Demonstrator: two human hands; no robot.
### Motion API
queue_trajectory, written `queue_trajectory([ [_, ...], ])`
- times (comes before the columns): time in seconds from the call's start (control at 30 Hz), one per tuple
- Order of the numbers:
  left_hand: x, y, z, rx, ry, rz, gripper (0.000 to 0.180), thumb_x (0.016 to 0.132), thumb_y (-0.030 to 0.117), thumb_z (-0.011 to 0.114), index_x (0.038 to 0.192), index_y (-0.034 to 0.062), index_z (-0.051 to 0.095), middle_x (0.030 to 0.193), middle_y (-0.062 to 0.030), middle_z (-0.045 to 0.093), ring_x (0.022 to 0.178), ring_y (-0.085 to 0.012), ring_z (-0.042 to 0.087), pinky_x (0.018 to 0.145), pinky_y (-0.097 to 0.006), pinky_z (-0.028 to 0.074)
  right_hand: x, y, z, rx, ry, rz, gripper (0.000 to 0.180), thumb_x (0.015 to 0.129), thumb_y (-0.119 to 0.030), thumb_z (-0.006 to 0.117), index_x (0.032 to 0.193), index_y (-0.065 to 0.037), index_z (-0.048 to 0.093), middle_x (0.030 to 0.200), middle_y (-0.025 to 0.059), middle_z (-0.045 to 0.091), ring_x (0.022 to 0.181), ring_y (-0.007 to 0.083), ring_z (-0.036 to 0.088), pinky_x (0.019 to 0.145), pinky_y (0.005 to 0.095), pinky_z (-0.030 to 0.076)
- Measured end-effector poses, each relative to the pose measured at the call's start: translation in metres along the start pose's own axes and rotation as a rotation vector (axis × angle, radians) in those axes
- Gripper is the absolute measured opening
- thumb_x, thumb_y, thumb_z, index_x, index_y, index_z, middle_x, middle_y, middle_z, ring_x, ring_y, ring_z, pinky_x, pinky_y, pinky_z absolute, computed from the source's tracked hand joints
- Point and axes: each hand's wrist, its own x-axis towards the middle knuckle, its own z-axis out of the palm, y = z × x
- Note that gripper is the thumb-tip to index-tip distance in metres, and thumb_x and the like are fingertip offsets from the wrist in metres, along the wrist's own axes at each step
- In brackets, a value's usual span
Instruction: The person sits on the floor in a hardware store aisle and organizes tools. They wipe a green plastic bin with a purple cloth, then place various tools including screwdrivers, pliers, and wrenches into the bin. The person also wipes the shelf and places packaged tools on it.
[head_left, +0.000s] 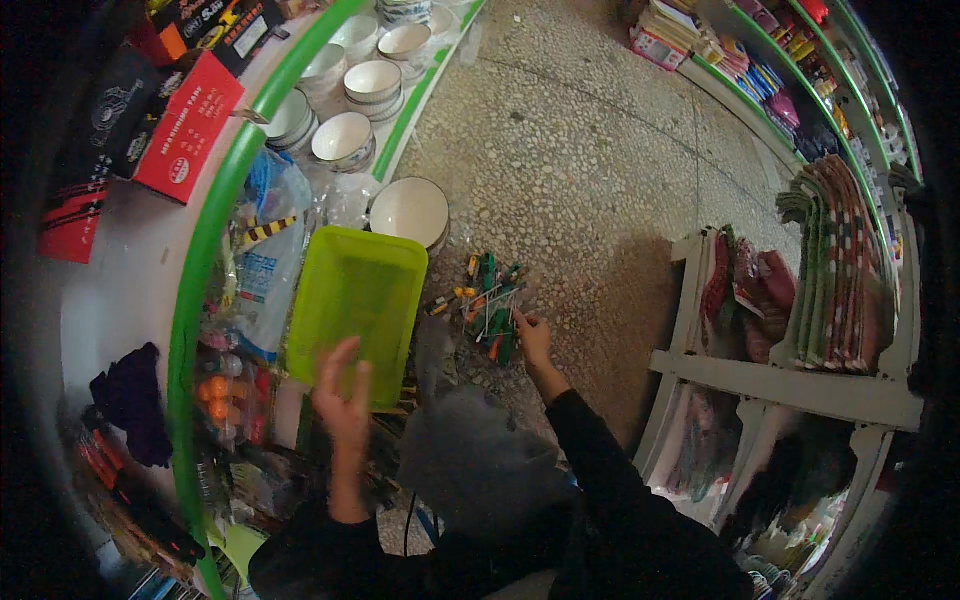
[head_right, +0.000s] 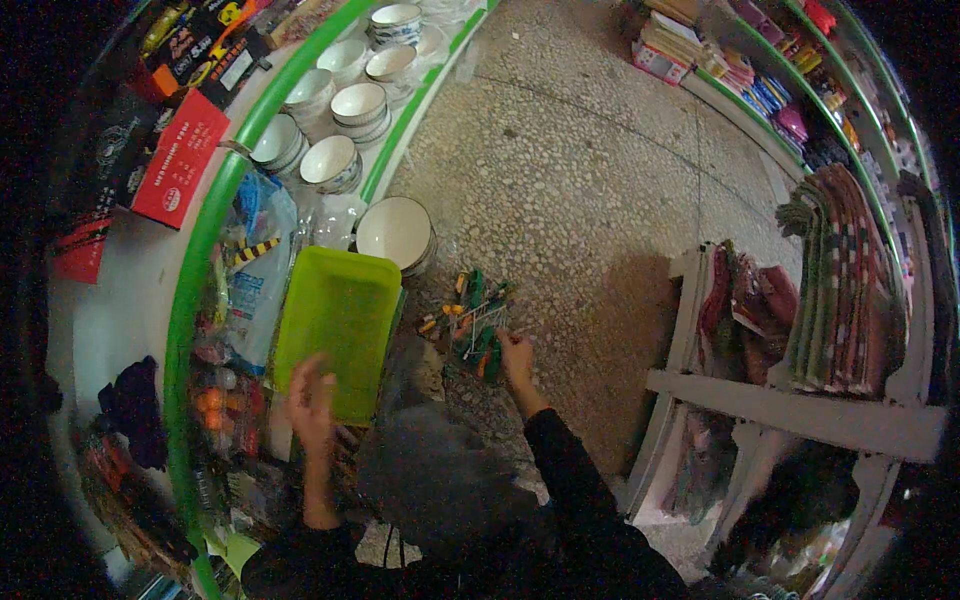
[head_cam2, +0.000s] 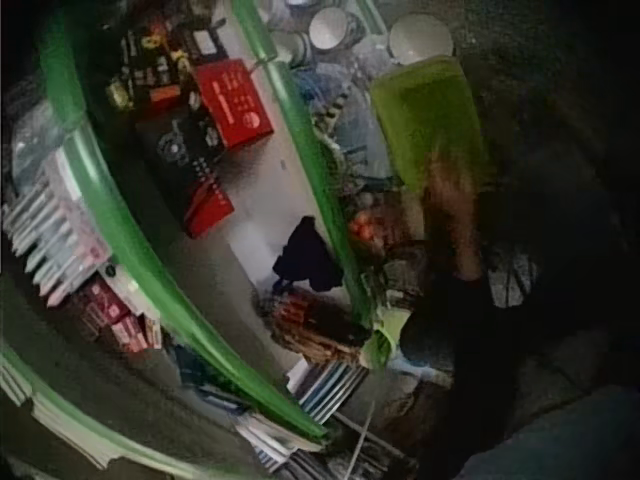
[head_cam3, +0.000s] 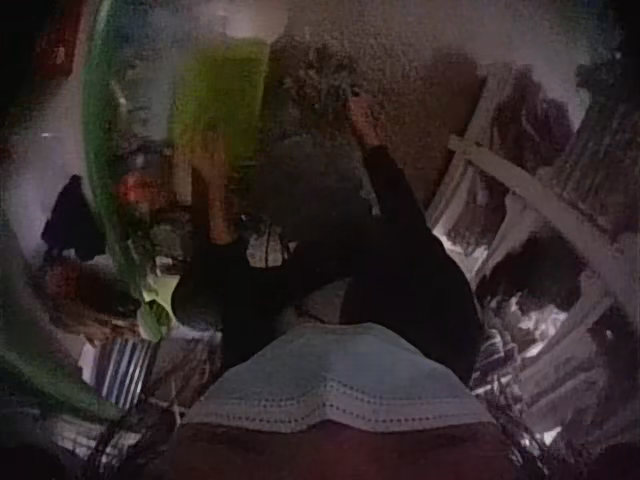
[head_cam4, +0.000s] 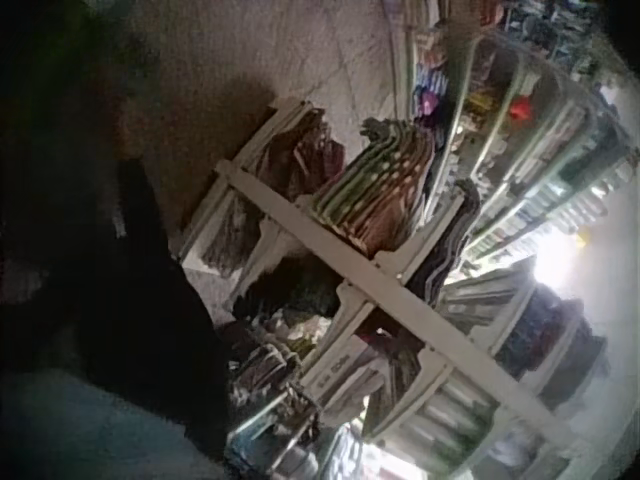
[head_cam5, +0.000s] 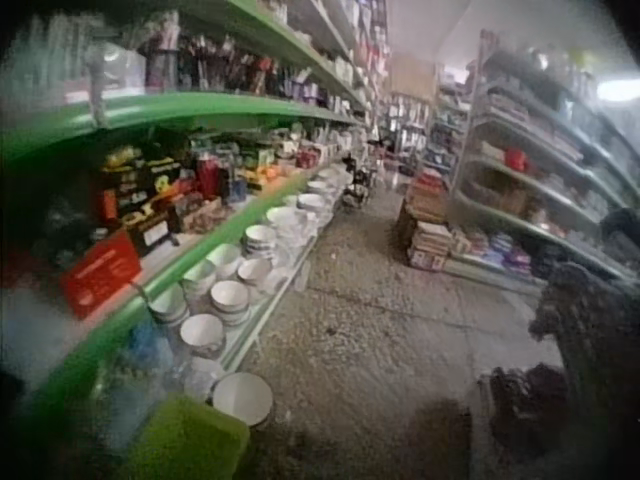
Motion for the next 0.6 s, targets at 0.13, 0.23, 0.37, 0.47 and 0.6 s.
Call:
queue_trajectory([
  [0.13,0.028,0.043,0.065,-0.457,-0.725,-0.351,0.032,0.085,0.017,0.056,0.113,0.0018,0.055,0.115,-0.0082,0.054,0.106,-0.0181,0.051,0.091,-0.031,0.038,0.022,0.011,0.021,-0.122,-0.068,0.076,0.063,0.073,-0.055,0.061,0.082,0.007,0.055,0.060,0.0053,0.051,0.056,0.0156,0.050,0.055,0.0344,0.042],
  [0.23,0.035,0.002,0.108,-0.237,-0.994,-0.324,0.038,0.085,0.025,0.056,0.116,0.0036,0.054,0.115,-0.0073,0.055,0.105,-0.0177,0.051,0.091,-0.030,0.038,0.028,-0.021,0.053,-0.175,0.032,0.202,0.073,0.066,-0.065,0.062,0.077,0.007,0.052,0.050,0.0026,0.043,0.047,0.0147,0.046,0.051,0.0341,0.041],
  [0.37,0.015,-0.034,0.135,-0.278,-1.151,-0.658,0.042,0.085,0.028,0.058,0.119,0.0038,0.052,0.116,-0.0076,0.054,0.105,-0.0173,0.051,0.089,-0.029,0.039,0.051,-0.034,0.073,-0.423,0.185,0.277,0.082,0.060,-0.072,0.060,0.084,0.006,0.053,0.067,0.0085,0.051,0.058,0.0167,0.053,0.055,0.0330,0.045],
  [0.47,0.012,-0.033,0.132,-0.379,-0.905,-0.570,0.045,0.082,0.030,0.061,0.118,0.0040,0.052,0.110,-0.0084,0.056,0.099,-0.0172,0.053,0.086,-0.029,0.041,0.036,-0.036,0.089,-0.666,0.495,0.089,0.082,0.063,-0.064,0.064,0.095,0.011,0.052,0.091,0.0168,0.056,0.070,0.0233,0.056,0.061,0.0377,0.046],
  [0.6,0.008,-0.051,0.135,-0.383,-0.867,-0.605,0.048,0.083,0.030,0.060,0.121,0.0031,0.048,0.110,-0.0095,0.054,0.099,-0.0166,0.051,0.085,-0.028,0.040,0.048,-0.039,0.036,-0.380,-0.211,0.155,0.073,0.068,-0.055,0.064,0.099,0.011,0.051,0.098,0.0210,0.056,0.081,0.0290,0.057,0.068,0.0388,0.045],
])
